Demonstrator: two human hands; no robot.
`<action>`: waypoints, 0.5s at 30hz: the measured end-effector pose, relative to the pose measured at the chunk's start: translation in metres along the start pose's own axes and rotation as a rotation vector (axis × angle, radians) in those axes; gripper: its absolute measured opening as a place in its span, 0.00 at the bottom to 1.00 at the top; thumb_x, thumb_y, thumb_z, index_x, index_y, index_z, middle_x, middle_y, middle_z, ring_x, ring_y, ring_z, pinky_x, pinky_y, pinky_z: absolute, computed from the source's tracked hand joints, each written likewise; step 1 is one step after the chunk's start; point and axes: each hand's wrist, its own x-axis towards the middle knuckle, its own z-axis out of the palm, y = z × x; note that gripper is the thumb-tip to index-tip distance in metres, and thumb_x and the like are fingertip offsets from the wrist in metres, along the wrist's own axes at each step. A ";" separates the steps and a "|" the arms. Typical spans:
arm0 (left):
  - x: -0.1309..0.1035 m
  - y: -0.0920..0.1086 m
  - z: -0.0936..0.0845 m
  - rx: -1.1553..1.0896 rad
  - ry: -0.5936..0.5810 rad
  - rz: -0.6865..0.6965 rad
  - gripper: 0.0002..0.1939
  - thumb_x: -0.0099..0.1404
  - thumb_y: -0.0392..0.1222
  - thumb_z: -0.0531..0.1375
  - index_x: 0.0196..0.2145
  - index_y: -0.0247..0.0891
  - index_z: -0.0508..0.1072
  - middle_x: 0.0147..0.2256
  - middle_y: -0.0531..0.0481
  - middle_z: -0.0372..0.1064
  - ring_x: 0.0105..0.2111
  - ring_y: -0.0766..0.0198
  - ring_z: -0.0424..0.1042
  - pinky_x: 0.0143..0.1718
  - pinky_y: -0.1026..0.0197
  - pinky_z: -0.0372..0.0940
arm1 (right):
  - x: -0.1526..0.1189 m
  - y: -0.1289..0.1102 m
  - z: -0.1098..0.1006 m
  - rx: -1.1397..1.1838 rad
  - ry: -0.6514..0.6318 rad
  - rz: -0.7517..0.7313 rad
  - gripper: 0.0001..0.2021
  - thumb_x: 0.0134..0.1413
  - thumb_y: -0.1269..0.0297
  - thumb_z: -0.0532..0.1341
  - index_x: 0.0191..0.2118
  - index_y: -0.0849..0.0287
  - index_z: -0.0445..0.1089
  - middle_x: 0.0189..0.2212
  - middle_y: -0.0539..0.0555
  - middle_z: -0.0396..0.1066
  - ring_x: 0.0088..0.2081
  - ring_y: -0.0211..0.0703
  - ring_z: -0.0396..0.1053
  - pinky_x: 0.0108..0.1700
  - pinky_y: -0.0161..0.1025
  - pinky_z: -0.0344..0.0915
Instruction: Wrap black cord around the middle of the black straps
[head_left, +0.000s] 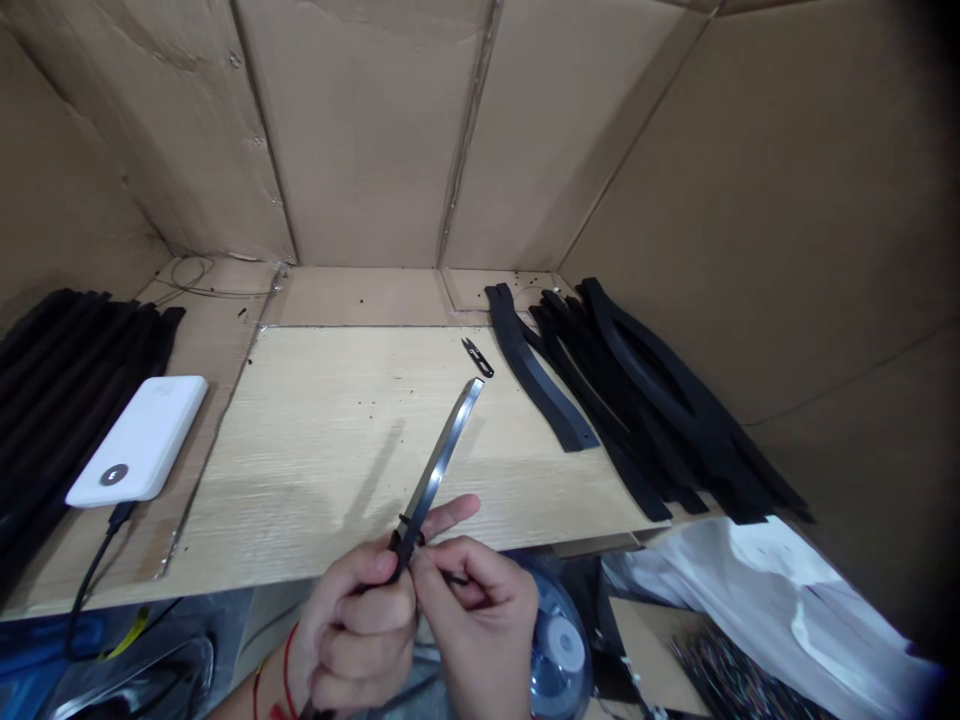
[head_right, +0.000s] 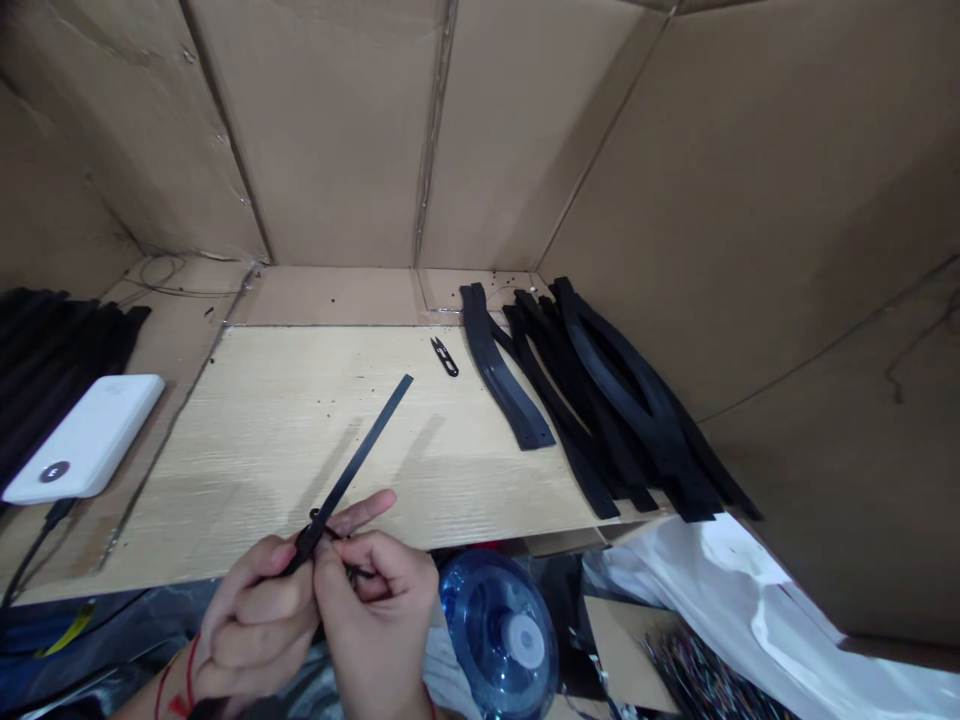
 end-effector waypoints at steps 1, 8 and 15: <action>0.000 -0.001 -0.001 0.010 0.008 0.005 0.35 0.56 0.48 0.65 0.61 0.45 0.65 0.08 0.73 0.29 0.05 0.83 0.16 0.00 0.78 0.30 | -0.002 0.003 0.001 -0.005 0.019 -0.014 0.15 0.48 0.61 0.63 0.15 0.62 0.69 0.11 0.48 0.63 0.13 0.30 0.52 0.14 0.28 0.49; -0.001 -0.006 -0.007 0.080 0.036 0.041 0.32 0.59 0.52 0.63 0.60 0.44 0.65 0.09 0.72 0.29 0.06 0.83 0.17 0.02 0.77 0.29 | -0.010 0.000 0.003 -0.094 0.084 -0.022 0.16 0.50 0.61 0.63 0.16 0.61 0.67 0.12 0.48 0.59 0.15 0.32 0.51 0.16 0.30 0.49; -0.002 -0.004 0.001 0.130 0.018 0.045 0.35 0.63 0.64 0.54 0.62 0.44 0.62 0.10 0.70 0.32 0.06 0.81 0.19 0.01 0.76 0.29 | -0.009 0.003 0.001 -0.090 0.048 -0.056 0.16 0.50 0.61 0.63 0.15 0.61 0.67 0.11 0.48 0.61 0.14 0.32 0.54 0.15 0.30 0.51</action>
